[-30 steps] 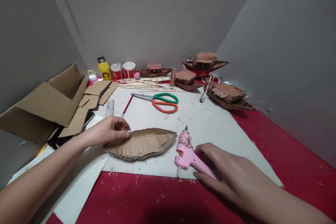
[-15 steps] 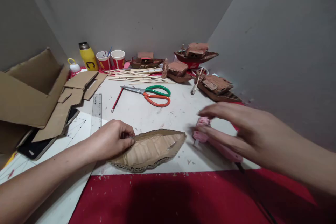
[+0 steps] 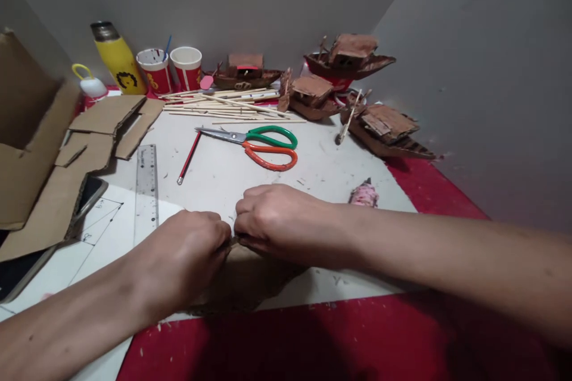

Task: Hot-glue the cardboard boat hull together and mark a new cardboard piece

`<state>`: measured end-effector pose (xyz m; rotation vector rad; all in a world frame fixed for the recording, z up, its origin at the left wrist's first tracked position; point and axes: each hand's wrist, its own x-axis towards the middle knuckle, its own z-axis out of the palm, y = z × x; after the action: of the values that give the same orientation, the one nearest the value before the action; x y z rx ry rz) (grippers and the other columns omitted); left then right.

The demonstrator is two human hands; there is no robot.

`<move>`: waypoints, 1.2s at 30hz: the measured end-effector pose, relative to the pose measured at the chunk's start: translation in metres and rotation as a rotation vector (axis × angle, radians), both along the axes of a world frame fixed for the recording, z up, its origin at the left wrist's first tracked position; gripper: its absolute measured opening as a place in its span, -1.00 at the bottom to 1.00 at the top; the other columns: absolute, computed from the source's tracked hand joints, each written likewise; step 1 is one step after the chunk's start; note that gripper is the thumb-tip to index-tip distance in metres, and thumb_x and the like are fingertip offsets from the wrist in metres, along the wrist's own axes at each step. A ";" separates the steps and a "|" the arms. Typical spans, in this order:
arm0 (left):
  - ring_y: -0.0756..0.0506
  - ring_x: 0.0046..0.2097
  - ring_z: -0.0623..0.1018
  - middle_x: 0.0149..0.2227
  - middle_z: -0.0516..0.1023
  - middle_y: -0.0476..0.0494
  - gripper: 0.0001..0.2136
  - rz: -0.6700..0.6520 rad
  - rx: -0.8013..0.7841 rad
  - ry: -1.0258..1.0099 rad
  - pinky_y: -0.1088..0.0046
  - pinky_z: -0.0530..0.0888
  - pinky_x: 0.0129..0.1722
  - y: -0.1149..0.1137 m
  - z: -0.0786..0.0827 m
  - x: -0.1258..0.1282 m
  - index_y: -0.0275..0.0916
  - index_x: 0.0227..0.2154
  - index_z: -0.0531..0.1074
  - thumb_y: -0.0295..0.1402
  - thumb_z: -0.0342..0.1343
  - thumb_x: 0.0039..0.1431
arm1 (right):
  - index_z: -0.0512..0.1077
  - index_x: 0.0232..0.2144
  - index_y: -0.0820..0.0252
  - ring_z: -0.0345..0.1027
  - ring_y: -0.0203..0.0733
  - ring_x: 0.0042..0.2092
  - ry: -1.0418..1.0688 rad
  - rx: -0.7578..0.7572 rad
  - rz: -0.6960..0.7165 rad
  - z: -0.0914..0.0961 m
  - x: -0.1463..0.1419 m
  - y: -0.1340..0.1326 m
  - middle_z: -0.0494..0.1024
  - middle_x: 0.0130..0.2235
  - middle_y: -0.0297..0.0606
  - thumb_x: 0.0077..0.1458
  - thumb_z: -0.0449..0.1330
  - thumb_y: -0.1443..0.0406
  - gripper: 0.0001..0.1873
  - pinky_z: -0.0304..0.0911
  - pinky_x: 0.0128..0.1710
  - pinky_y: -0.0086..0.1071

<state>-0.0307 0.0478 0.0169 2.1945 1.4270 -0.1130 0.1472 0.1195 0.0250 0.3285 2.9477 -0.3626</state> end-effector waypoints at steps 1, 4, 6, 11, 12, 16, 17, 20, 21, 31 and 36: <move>-0.05 -0.44 0.45 -0.44 0.53 -0.08 -0.83 -0.029 0.012 0.016 0.44 0.22 -0.46 0.000 -0.001 0.002 -0.22 -0.49 0.44 -0.46 -0.04 0.09 | 0.50 -0.41 0.27 0.29 -0.17 -0.34 -0.004 0.012 0.035 0.000 0.000 -0.001 0.52 -0.38 -0.20 0.19 0.10 0.40 -0.80 0.15 -0.30 -0.31; -0.04 -0.45 0.44 -0.42 0.55 -0.08 -0.81 -0.064 0.035 0.046 0.45 0.21 -0.46 0.001 -0.001 0.011 -0.22 -0.46 0.45 -0.53 -0.06 0.02 | 0.48 -0.43 0.28 0.27 -0.15 -0.34 0.004 0.072 0.103 -0.002 0.001 -0.010 0.49 -0.38 -0.19 0.16 0.09 0.45 -0.81 0.13 -0.29 -0.27; -0.04 -0.49 0.42 -0.45 0.53 -0.09 -0.78 -0.039 0.035 0.086 0.43 0.18 -0.49 0.000 0.000 0.017 -0.24 -0.49 0.44 -0.58 -0.09 -0.01 | 0.47 -0.45 0.28 0.26 -0.12 -0.34 0.023 0.119 0.116 -0.004 0.002 -0.016 0.48 -0.40 -0.17 0.17 0.09 0.45 -0.80 0.12 -0.31 -0.25; -0.08 -0.48 0.40 -0.46 0.48 -0.11 -0.86 -0.064 0.102 0.114 0.39 0.13 -0.50 -0.007 0.003 0.012 -0.22 -0.50 0.39 -0.52 -0.04 0.02 | 0.49 -0.41 0.29 0.30 -0.14 -0.33 0.039 0.032 0.045 -0.002 0.005 -0.010 0.51 -0.39 -0.16 0.17 0.11 0.41 -0.83 0.15 -0.29 -0.28; -0.08 -0.47 0.40 -0.45 0.47 -0.10 -0.87 -0.066 0.103 0.089 0.40 0.14 -0.49 -0.009 0.004 0.008 -0.21 -0.49 0.38 -0.50 -0.03 0.06 | 0.50 -0.39 0.30 0.32 -0.16 -0.32 0.032 -0.025 0.001 0.001 0.007 -0.005 0.53 -0.37 -0.16 0.17 0.13 0.38 -0.85 0.16 -0.29 -0.31; -0.05 -0.47 0.40 -0.45 0.45 -0.07 -0.85 -0.020 0.079 0.025 0.41 0.14 -0.49 -0.011 0.001 -0.004 -0.19 -0.49 0.38 -0.45 -0.04 0.14 | 0.54 -0.32 0.27 0.39 -0.19 -0.28 0.010 -0.191 -0.140 0.011 0.018 0.010 0.57 -0.34 -0.17 0.16 0.19 0.35 -0.87 0.17 -0.32 -0.38; -0.05 -0.48 0.38 -0.46 0.45 -0.06 -0.85 -0.021 0.089 0.011 0.41 0.13 -0.50 -0.011 0.001 -0.005 -0.19 -0.49 0.37 -0.45 -0.04 0.14 | 0.54 -0.33 0.26 0.39 -0.19 -0.28 0.003 -0.202 -0.150 0.012 0.021 0.012 0.57 -0.35 -0.19 0.16 0.18 0.36 -0.87 0.17 -0.33 -0.39; -0.03 -0.49 0.33 -0.46 0.44 -0.05 -0.87 -0.052 0.099 -0.003 0.40 0.09 -0.50 -0.009 0.003 -0.002 -0.19 -0.51 0.35 -0.45 -0.03 0.12 | 0.54 -0.36 0.26 0.38 -0.20 -0.30 -0.038 -0.162 -0.140 0.010 0.027 0.010 0.56 -0.38 -0.20 0.16 0.15 0.40 -0.85 0.16 -0.34 -0.38; -0.03 -0.49 0.33 -0.46 0.44 -0.05 -0.88 -0.059 0.078 0.010 0.40 0.09 -0.50 -0.007 0.005 0.002 -0.19 -0.51 0.34 -0.45 -0.02 0.10 | 0.53 -0.38 0.26 0.36 -0.19 -0.31 -0.045 -0.128 -0.124 0.008 0.028 0.009 0.55 -0.39 -0.20 0.16 0.15 0.40 -0.85 0.15 -0.34 -0.37; -0.12 -0.43 0.43 -0.41 0.53 -0.17 -0.82 -0.193 0.022 0.270 0.36 0.11 -0.48 -0.005 0.012 0.029 -0.23 -0.45 0.47 -0.59 0.04 -0.08 | 0.44 -0.51 0.23 0.24 -0.16 -0.39 -0.043 0.161 0.046 -0.002 0.026 -0.015 0.49 -0.44 -0.19 0.15 0.06 0.48 -0.75 0.08 -0.31 -0.24; -0.10 -0.42 0.46 -0.39 0.53 -0.16 -0.84 -0.123 0.081 0.171 0.40 0.21 -0.45 -0.009 0.017 0.015 -0.23 -0.47 0.44 -0.54 -0.02 0.05 | 0.48 -0.40 0.28 0.31 -0.17 -0.34 -0.009 0.076 -0.064 0.003 0.029 -0.010 0.53 -0.39 -0.18 0.17 0.13 0.42 -0.85 0.13 -0.31 -0.31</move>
<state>-0.0161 0.0388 0.0337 2.3881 1.4072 -0.2965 0.1760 0.1094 0.0280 0.4334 2.9533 -0.2560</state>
